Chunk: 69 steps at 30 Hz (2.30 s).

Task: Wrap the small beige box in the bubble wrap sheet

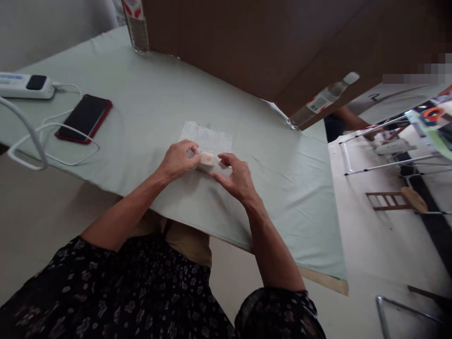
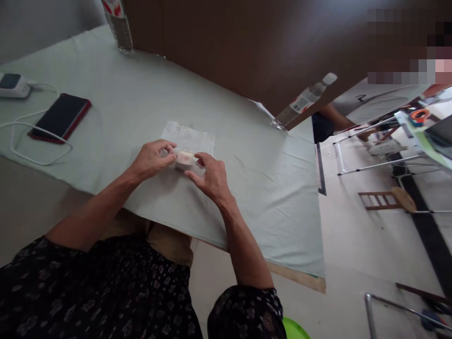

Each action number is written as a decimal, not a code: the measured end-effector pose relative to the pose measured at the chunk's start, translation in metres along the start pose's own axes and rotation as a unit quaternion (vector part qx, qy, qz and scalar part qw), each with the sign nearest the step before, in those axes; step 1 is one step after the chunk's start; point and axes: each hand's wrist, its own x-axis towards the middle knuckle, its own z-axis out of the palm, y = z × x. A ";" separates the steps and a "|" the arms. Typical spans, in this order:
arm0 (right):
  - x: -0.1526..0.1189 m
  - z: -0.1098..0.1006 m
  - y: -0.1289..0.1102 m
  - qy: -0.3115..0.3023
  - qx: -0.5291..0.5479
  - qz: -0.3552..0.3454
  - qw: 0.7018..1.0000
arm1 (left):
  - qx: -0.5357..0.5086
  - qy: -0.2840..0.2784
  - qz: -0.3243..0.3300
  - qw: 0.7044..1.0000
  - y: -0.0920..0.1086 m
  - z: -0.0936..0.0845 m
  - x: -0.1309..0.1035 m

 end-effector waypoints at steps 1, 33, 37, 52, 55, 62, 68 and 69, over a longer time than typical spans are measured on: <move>0.003 0.000 0.002 0.003 -0.001 0.010 1.000 | -0.013 0.002 -0.023 1.000 0.001 0.002 0.002; 0.006 0.042 0.001 0.085 0.126 0.092 0.984 | -0.130 0.035 -0.037 0.990 -0.017 0.017 -0.001; 0.007 0.045 0.004 0.087 0.124 0.083 0.985 | -0.120 0.041 -0.033 0.991 -0.016 0.017 -0.001; -0.003 0.029 -0.026 -0.007 -0.184 -0.152 0.971 | -0.112 0.043 -0.033 0.992 -0.019 0.018 -0.001; -0.002 0.035 -0.025 -0.034 -0.206 -0.145 0.967 | -0.104 0.024 -0.046 0.993 -0.019 0.012 -0.001; -0.001 0.035 -0.028 -0.040 -0.231 -0.140 0.962 | -0.052 -0.001 -0.065 0.997 -0.029 -0.020 -0.004; 0.000 0.040 -0.029 -0.030 -0.275 -0.158 0.948 | 0.104 0.007 -0.091 0.990 -0.040 -0.015 0.001; 0.000 0.041 -0.029 -0.032 -0.275 -0.155 0.948 | 0.133 0.014 -0.092 0.987 -0.041 -0.013 0.001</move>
